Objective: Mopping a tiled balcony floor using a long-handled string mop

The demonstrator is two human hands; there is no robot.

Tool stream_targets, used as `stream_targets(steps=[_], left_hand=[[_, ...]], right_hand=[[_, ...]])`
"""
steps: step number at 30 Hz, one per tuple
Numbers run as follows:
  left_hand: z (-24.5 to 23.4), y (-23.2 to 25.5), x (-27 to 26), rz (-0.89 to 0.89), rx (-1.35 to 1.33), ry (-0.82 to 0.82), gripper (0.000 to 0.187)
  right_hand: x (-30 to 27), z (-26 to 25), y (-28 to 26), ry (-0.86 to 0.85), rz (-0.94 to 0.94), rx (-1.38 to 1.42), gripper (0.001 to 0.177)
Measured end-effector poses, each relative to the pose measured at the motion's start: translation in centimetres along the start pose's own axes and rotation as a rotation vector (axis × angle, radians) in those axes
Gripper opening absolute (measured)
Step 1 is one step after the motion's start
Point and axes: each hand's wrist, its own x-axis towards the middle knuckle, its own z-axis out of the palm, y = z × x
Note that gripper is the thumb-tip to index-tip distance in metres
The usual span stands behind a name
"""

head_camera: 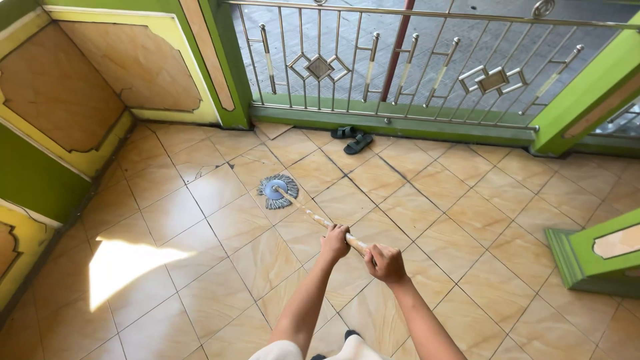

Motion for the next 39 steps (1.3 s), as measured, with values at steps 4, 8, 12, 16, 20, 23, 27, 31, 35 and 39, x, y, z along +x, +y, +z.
stream_targets(steps=[4,8,12,16,20,23,27,31,35,39], left_hand=[[0.4,-0.9,3.7,-0.055,-0.015,0.031,0.022],[-0.9,0.7,2.1,-0.031,0.043,-0.020,0.025],[-4.5,3.3,-1.9,-0.055,-0.057,-0.033,0.028],[-2.4,1.7,1.7,-0.024,-0.128,0.130,0.039],[-0.6,1.4,3.8,0.017,-0.136,0.188,0.018],[-1.7,2.3,3.1,0.053,-0.075,0.213,0.026],[-3.5,4.9,-0.3,0.104,-0.201,0.173,0.033],[-0.7,2.1,1.8,0.237,-0.248,0.233,0.019],[0.9,-1.0,4.8,0.171,-0.275,0.271,0.006],[-0.1,-2.4,5.0,0.186,-0.119,0.173,0.007]], right_hand=[[3.1,-1.2,-0.4,-0.125,0.055,-0.093,0.022],[3.9,-3.5,-0.1,-0.151,0.079,-0.087,0.021],[2.5,-2.3,0.7,-0.062,0.026,-0.033,0.025],[3.4,-0.4,1.7,-0.102,0.043,0.074,0.018],[3.1,0.3,3.0,-0.245,0.115,0.029,0.016],[4.7,-1.7,2.8,-0.194,0.048,0.033,0.016],[5.4,-3.9,2.4,-0.096,-0.016,0.079,0.018],[3.1,-0.4,2.8,-0.039,0.004,0.100,0.019],[2.5,3.0,2.4,-0.254,0.187,0.074,0.014],[3.9,2.9,1.1,-0.399,0.254,0.026,0.016]])
